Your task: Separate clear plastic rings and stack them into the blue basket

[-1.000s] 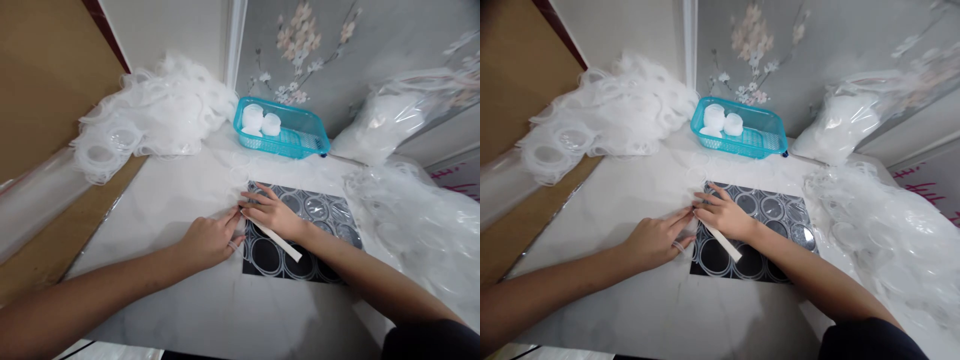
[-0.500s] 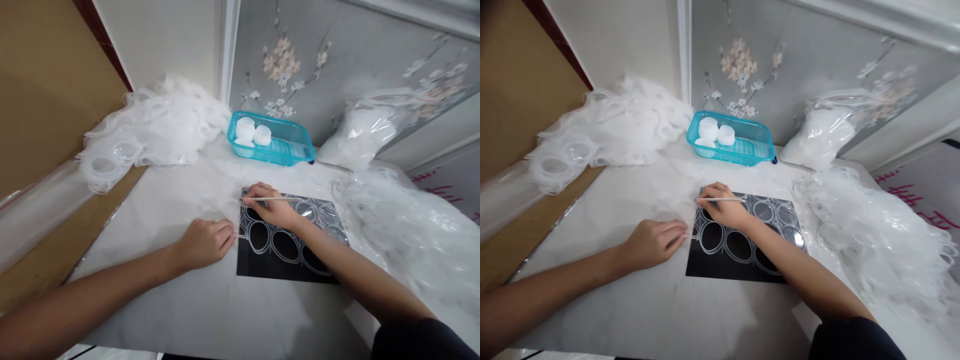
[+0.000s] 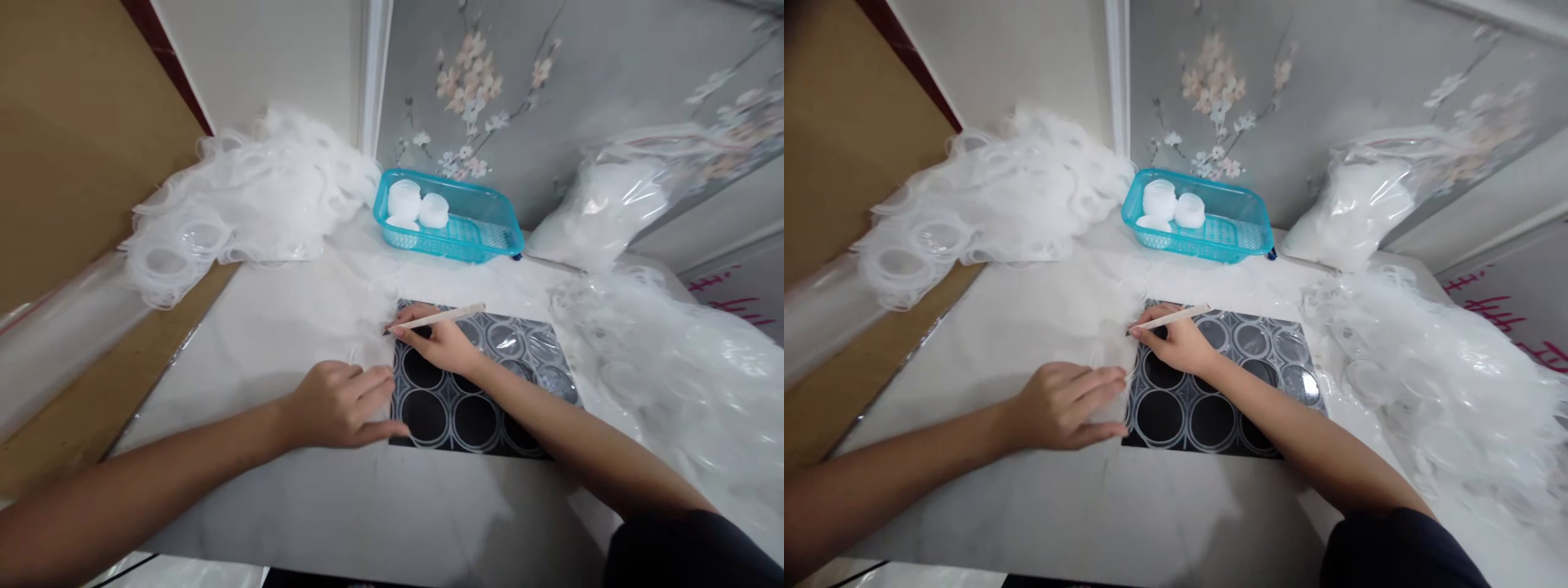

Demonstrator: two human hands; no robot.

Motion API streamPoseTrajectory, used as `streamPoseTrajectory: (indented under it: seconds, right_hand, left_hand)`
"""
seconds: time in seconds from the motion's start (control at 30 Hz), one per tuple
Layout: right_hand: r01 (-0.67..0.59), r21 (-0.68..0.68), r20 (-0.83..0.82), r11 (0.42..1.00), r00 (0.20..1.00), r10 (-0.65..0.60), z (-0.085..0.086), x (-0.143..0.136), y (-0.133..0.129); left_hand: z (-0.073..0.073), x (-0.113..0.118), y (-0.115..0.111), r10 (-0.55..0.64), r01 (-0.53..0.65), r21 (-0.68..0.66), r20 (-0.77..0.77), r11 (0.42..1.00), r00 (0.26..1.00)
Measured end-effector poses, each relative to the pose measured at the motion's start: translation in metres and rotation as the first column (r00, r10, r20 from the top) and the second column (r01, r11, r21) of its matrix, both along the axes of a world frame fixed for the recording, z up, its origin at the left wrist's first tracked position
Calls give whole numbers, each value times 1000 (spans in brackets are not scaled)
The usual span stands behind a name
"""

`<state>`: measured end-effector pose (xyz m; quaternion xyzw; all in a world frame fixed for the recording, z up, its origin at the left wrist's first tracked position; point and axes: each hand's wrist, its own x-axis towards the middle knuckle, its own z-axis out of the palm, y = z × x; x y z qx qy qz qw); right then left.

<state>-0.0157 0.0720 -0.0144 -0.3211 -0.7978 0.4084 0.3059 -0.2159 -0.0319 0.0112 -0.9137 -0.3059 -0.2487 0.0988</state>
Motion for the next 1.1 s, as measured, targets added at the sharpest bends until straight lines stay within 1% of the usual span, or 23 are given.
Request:
streamPoseTrajectory:
  seconds: [0.1, 0.17, 0.3, 0.37, 0.4, 0.47, 0.53, 0.57, 0.6, 0.63, 0.67, 0.7, 0.73, 0.77, 0.8, 0.83, 0.87, 0.9, 0.93, 0.97, 1.0, 1.03, 1.1]
  right_hand:
    - [14, 51, -16, 999, 1000, -13, -4, -2, -2]
    - [26, 67, -15, 997, 1000, -26, -5, -2, -2]
    - [31, 104, 8, 994, 999, -32, -4, -1, -1]
    - [13, 184, 52, 983, 998, -23, -3, 1, -4]
    - [-9, 257, 92, 966, 996, -15, -4, 2, -7]
    - [-98, 441, 201, 892, 980, 8, -5, 4, -15]
    - [-224, 598, 313, 769, 949, 33, -6, 5, -20]
    - [-274, 648, 353, 711, 935, 38, -6, 4, -18]
    - [-297, 680, 375, 670, 927, 29, -5, 3, -14]
    - [-282, 706, 372, 650, 928, -1, -4, 2, -6]
    - [-216, 726, 337, 653, 939, -64, -2, 1, 6]
    - [-94, 737, 264, 670, 952, -157, 2, 1, 19]
    - [70, 726, 161, 684, 949, -269, 6, 2, 33]
    - [272, 679, 31, 682, 917, -397, 11, 5, 45]
    - [448, 601, -93, 662, 862, -498, 16, 9, 54]
    - [567, 519, -183, 640, 805, -565, 20, 15, 58]
    - [621, 454, -226, 640, 774, -591, 23, 21, 57]
    - [615, 412, -225, 673, 784, -578, 24, 28, 50]
    - [562, 393, -183, 728, 823, -537, 23, 35, 39]
    - [478, 355, -111, 803, 875, -471, 20, 41, 25]
    - [398, 287, -48, 871, 915, -402, 15, 45, 10]
    - [342, 216, -2, 915, 937, -350, 10, 48, -3]
    - [282, 96, 35, 955, 957, -286, 0, 50, -23]
  left_hand:
    - [-11, 2, 5, 191, -198, -56, -112, 979, 975]
    - [-15, 3, 5, 256, -273, -82, -178, 958, 950]
    - [-18, 5, 4, 295, -340, -151, -261, 928, 919]
    - [-16, 6, 4, 305, -375, -206, -304, 904, 902]
    - [-15, 6, 5, 313, -398, -243, -325, 884, 892]
    - [-11, 8, 5, 328, -446, -330, -355, 832, 875]
    - [-7, 10, 6, 335, -470, -416, -359, 778, 871]
    - [-5, 11, 7, 333, -471, -452, -354, 757, 874]
    - [-4, 11, 7, 328, -468, -481, -349, 742, 878]
    - [-2, 11, 7, 321, -465, -503, -348, 729, 881]
    - [-1, 12, 8, 314, -462, -519, -350, 719, 882]
    - [0, 11, 8, 308, -462, -530, -355, 711, 882]
    - [0, 11, 8, 305, -462, -536, -359, 706, 882]
    - [0, 10, 8, 306, -464, -539, -360, 703, 882]
    - [-1, 9, 8, 310, -464, -538, -355, 704, 882]
    - [-2, 8, 8, 318, -463, -531, -345, 710, 883]
    - [-4, 7, 8, 324, -457, -519, -329, 722, 887]
    - [-6, 6, 8, 326, -442, -502, -305, 743, 895]
    - [-9, 5, 8, 318, -417, -481, -276, 771, 907]
    - [-11, 4, 8, 300, -382, -455, -245, 804, 922]
    - [-14, 5, 9, 276, -343, -425, -214, 837, 937]
    - [-15, 6, 9, 251, -308, -395, -190, 866, 949]
    - [-16, 10, 9, 215, -269, -346, -186, 899, 959]
